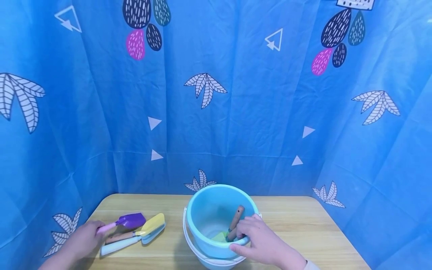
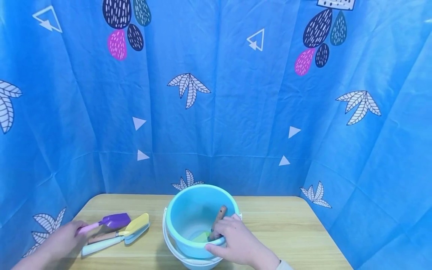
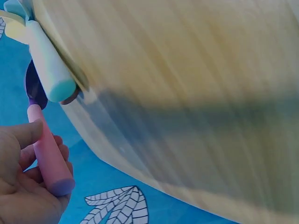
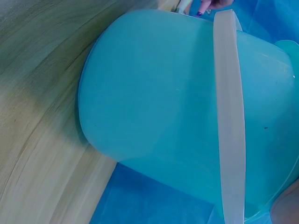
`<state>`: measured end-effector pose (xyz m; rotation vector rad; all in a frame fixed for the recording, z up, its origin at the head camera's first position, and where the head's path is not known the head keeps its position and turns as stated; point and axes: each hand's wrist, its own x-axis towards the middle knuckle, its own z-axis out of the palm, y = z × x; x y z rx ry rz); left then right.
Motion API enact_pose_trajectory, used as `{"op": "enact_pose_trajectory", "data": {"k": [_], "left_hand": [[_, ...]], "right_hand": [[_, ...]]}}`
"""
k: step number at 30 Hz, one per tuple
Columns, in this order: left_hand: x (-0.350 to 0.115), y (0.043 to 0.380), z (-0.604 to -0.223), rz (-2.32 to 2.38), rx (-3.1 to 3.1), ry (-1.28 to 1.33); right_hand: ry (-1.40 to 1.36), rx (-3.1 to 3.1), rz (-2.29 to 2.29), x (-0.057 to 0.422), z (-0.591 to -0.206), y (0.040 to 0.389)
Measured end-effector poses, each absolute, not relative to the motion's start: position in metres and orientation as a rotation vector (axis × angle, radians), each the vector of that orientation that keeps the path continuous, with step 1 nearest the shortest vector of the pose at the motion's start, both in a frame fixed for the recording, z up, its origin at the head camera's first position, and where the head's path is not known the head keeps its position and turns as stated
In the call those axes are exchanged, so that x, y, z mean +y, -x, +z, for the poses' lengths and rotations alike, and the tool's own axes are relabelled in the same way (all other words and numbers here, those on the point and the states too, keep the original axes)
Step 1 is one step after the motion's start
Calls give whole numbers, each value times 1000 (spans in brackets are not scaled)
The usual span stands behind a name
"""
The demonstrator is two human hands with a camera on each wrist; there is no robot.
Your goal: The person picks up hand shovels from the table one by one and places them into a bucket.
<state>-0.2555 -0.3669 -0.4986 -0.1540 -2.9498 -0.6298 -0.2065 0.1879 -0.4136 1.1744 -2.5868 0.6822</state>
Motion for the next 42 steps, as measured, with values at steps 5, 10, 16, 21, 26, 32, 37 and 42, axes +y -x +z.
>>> {"op": "enact_pose_trajectory", "data": {"k": [5,10,16,21,26,32,37,42], "left_hand": [[-365,259,-493,-582,-2932,162],[-362,259,-483,-557,-2912,221],[-358,261,-473,-463,-2882,286],[-353,264,-466,-389,-2884,293],[-351,266,-457,-330,-2839,325],[-340,260,-438,-279,-2794,357],[-330,256,-424,-259,-2752,385],[-320,255,-409,-253,-2717,414]], "right_hand": [[-1173,-2581,675,187,-414,207],[-1173,-2577,666,187,-414,208],[-1184,-2560,663,187,-415,208],[-1176,-2580,674,186,-415,207],[-1175,-2586,679,186,-413,207],[-1185,-2567,680,186,-413,206],[-1188,-2562,683,187,-415,206],[-1174,-2577,686,187,-415,207]]}}
